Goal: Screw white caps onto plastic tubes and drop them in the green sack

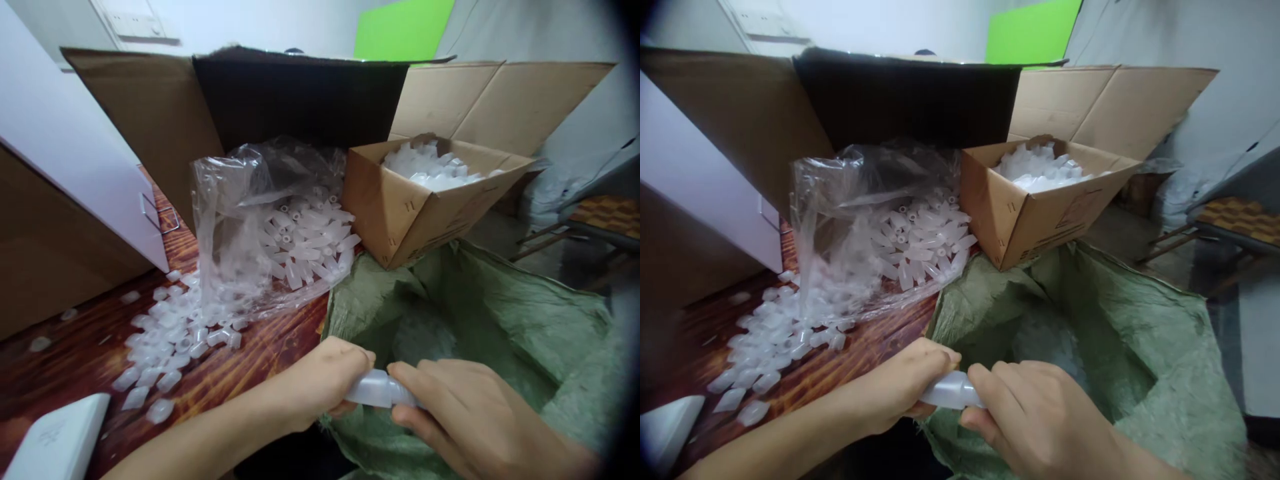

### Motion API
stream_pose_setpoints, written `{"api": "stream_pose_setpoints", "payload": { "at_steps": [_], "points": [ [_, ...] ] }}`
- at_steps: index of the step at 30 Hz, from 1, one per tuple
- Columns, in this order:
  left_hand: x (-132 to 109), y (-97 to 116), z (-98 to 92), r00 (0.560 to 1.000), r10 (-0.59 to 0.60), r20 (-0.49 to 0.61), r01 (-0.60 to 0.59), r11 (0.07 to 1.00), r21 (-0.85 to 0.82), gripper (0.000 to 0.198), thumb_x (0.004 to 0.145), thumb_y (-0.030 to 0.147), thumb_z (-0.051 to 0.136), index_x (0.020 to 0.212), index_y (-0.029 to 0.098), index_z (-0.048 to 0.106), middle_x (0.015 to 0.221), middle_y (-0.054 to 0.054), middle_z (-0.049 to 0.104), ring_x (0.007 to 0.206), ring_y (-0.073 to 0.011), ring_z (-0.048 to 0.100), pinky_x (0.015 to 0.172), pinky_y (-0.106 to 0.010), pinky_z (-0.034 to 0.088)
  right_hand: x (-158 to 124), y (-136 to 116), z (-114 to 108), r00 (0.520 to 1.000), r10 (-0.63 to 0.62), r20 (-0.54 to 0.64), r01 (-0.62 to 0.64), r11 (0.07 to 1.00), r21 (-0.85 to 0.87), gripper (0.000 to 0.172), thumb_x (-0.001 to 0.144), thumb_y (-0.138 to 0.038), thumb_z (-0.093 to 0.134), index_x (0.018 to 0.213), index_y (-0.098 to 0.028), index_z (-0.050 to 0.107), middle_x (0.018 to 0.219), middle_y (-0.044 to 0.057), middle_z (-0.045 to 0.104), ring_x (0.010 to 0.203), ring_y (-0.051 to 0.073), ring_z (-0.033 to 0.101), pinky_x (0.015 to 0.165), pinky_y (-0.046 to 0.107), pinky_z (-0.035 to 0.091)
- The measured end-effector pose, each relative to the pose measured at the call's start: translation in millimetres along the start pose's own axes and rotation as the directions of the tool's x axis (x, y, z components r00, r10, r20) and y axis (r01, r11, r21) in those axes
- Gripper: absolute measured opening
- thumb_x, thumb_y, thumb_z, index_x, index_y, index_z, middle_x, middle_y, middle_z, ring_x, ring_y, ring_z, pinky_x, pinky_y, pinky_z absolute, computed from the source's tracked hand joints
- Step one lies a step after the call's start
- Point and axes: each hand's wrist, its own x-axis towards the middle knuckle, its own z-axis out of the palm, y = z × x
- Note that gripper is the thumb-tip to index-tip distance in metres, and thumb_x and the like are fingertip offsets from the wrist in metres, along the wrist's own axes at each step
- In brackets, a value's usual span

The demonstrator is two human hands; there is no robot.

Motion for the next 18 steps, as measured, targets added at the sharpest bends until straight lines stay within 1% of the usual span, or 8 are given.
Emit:
{"api": "stream_pose_setpoints", "payload": {
  "at_steps": [3, 7, 10, 12, 13, 15, 17, 18],
  "points": [
    [0.5, -3.9, 2.5, 0.999, -0.011, 0.036, 0.011, 1.0, 0.015, 0.031, 0.083, 0.038, 0.043, 0.058, 0.02, 0.039, 0.04, 0.008, 0.029, 0.034, -0.0066, 0.021, 0.036, -0.022, 0.015, -6.0, 1.6, -1.2, 0.998, -0.01, 0.069, 0.008, 0.999, 0.039, 0.018, 0.101, -0.025, 0.041, 0.112, -0.013, 0.049, 0.067, -0.001, 0.058, 0.049, 0.016, 0.054, 0.044, 0.032, 0.036],
    [-2.0, -5.5, 9.8, 0.984, 0.173, 0.039, -0.176, 0.936, 0.306, 0.038, 0.092, 0.042, 0.033, 0.063, 0.019, 0.038, 0.052, 0.006, 0.033, 0.046, -0.0082, 0.03, 0.045, -0.022, 0.023, -13.1, -3.0, -1.4, 0.999, 0.047, -0.024, -0.044, 0.993, 0.111, 0.013, 0.1, -0.016, 0.039, 0.107, -0.013, 0.05, 0.065, -0.001, 0.058, 0.05, 0.014, 0.055, 0.046, 0.03, 0.037],
    [-0.2, 0.8, 6.1, 0.911, 0.412, 0.022, -0.311, 0.65, 0.694, 0.042, 0.098, 0.043, 0.026, 0.067, 0.018, 0.038, 0.06, 0.003, 0.04, 0.056, -0.0103, 0.039, 0.054, -0.024, 0.027, -29.7, -0.8, 3.7, 0.994, 0.092, -0.061, -0.086, 0.991, 0.101, 0.019, 0.099, -0.017, 0.045, 0.116, -0.013, 0.051, 0.066, -0.001, 0.06, 0.052, 0.013, 0.058, 0.049, 0.028, 0.042],
    [4.7, 9.0, -8.4, 0.825, 0.561, -0.074, -0.195, 0.404, 0.894, 0.038, 0.1, 0.04, 0.026, 0.075, 0.018, 0.045, 0.07, 0.0, 0.05, 0.066, -0.0124, 0.048, 0.061, -0.024, 0.032, -49.4, 10.5, 7.9, 0.969, 0.237, -0.068, -0.231, 0.969, 0.082, 0.026, 0.098, -0.025, 0.051, 0.122, -0.017, 0.054, 0.071, 0.0, 0.064, 0.058, 0.015, 0.063, 0.053, 0.027, 0.047],
    [8.0, 13.4, -19.4, 0.777, 0.613, -0.142, -0.068, 0.306, 0.95, 0.035, 0.101, 0.038, 0.027, 0.082, 0.019, 0.049, 0.078, -0.002, 0.054, 0.073, -0.0141, 0.052, 0.066, -0.024, 0.035, -61.0, 19.2, 9.1, 0.93, 0.36, -0.068, -0.354, 0.931, 0.089, 0.029, 0.096, -0.031, 0.054, 0.122, -0.019, 0.056, 0.072, 0.001, 0.065, 0.06, 0.017, 0.066, 0.053, 0.027, 0.048],
    [14.8, 20.9, -45.9, 0.705, 0.652, -0.278, 0.25, 0.138, 0.958, 0.031, 0.101, 0.036, 0.029, 0.102, 0.019, 0.054, 0.093, -0.005, 0.059, 0.088, -0.0181, 0.057, 0.075, -0.026, 0.04, -83.5, 39.7, 7.9, 0.725, 0.688, -0.04, -0.666, 0.714, 0.215, 0.042, 0.088, -0.052, 0.061, 0.115, -0.019, 0.062, 0.058, -0.001, 0.059, 0.044, 0.017, 0.06, 0.039, 0.026, 0.042],
    [20.1, 24.5, -71.7, 0.676, 0.647, -0.353, 0.396, 0.085, 0.914, 0.031, 0.099, 0.034, 0.033, 0.115, 0.019, 0.055, 0.1, -0.009, 0.06, 0.093, -0.0236, 0.059, 0.076, -0.03, 0.041, -98.7, 57.3, 2.0, 0.434, 0.875, 0.213, -0.822, 0.287, 0.492, 0.041, 0.087, -0.056, 0.059, 0.105, -0.02, 0.065, 0.049, -0.004, 0.049, 0.033, 0.013, 0.05, 0.033, 0.023, 0.034],
    [22.0, 24.7, -82.1, 0.668, 0.642, -0.377, 0.439, 0.07, 0.896, 0.033, 0.099, 0.035, 0.035, 0.118, 0.02, 0.056, 0.101, -0.011, 0.06, 0.092, -0.0258, 0.06, 0.075, -0.032, 0.042, -101.6, 62.5, -1.7, 0.358, 0.854, 0.377, -0.785, 0.057, 0.617, 0.038, 0.089, -0.055, 0.056, 0.102, -0.021, 0.065, 0.048, -0.005, 0.044, 0.033, 0.012, 0.046, 0.033, 0.022, 0.033]
  ]
}}
